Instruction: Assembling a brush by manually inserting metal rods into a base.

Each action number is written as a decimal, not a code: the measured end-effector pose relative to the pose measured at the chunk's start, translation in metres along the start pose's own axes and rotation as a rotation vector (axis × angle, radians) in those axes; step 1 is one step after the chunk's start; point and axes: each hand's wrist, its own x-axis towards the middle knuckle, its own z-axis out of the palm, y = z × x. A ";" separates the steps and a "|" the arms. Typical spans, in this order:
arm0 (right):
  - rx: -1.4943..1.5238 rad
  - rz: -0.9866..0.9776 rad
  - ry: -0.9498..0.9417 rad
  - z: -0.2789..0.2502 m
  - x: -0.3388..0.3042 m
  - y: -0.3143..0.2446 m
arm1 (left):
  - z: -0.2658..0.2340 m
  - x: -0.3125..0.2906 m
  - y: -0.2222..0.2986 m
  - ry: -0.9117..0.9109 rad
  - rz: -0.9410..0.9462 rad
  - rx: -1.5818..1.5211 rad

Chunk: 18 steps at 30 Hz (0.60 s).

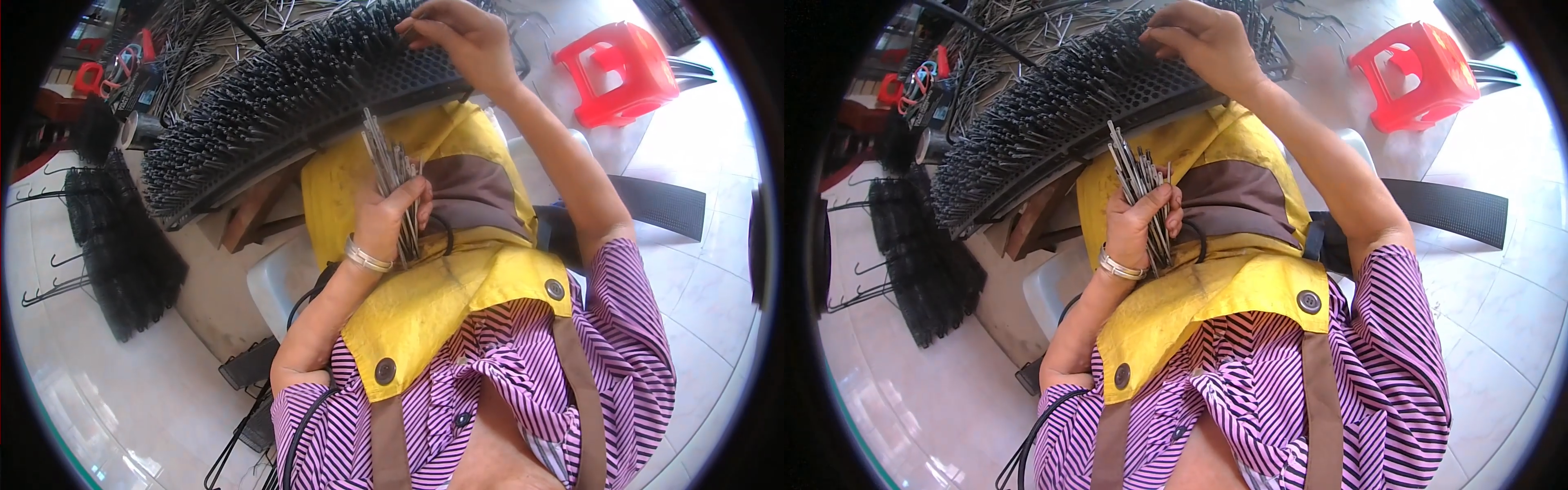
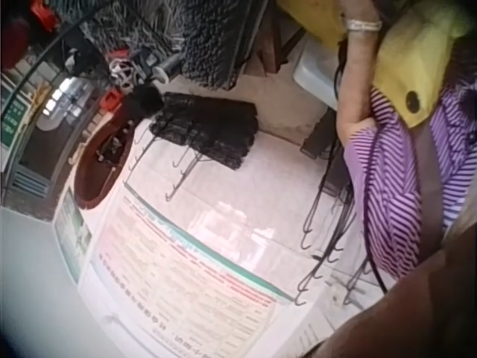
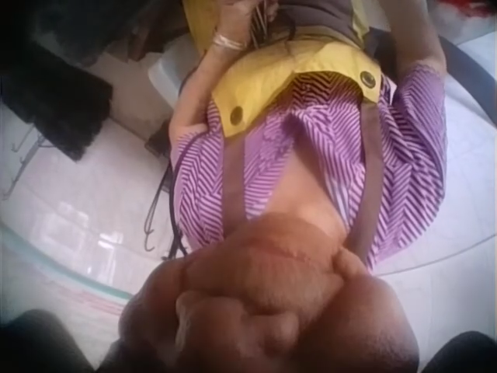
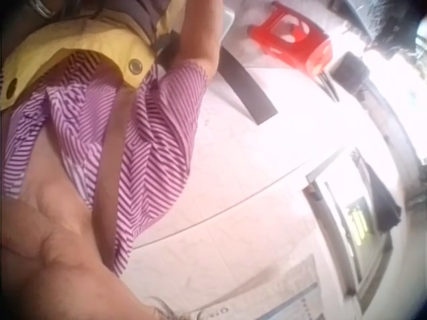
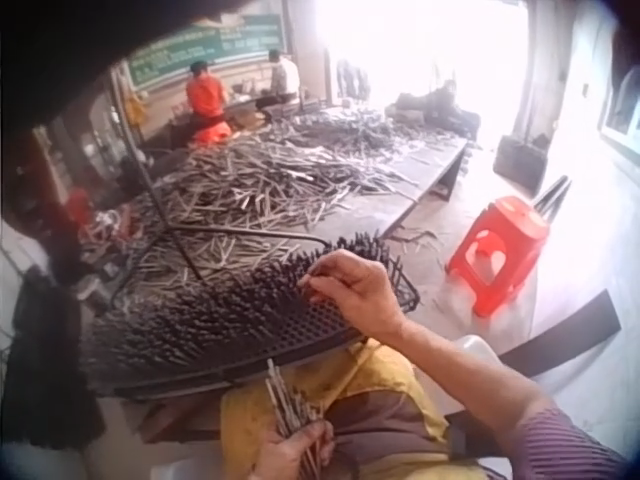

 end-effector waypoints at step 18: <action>-0.252 -0.028 -0.052 0.014 0.018 -0.008 | -0.002 0.002 -0.001 0.001 0.013 -0.006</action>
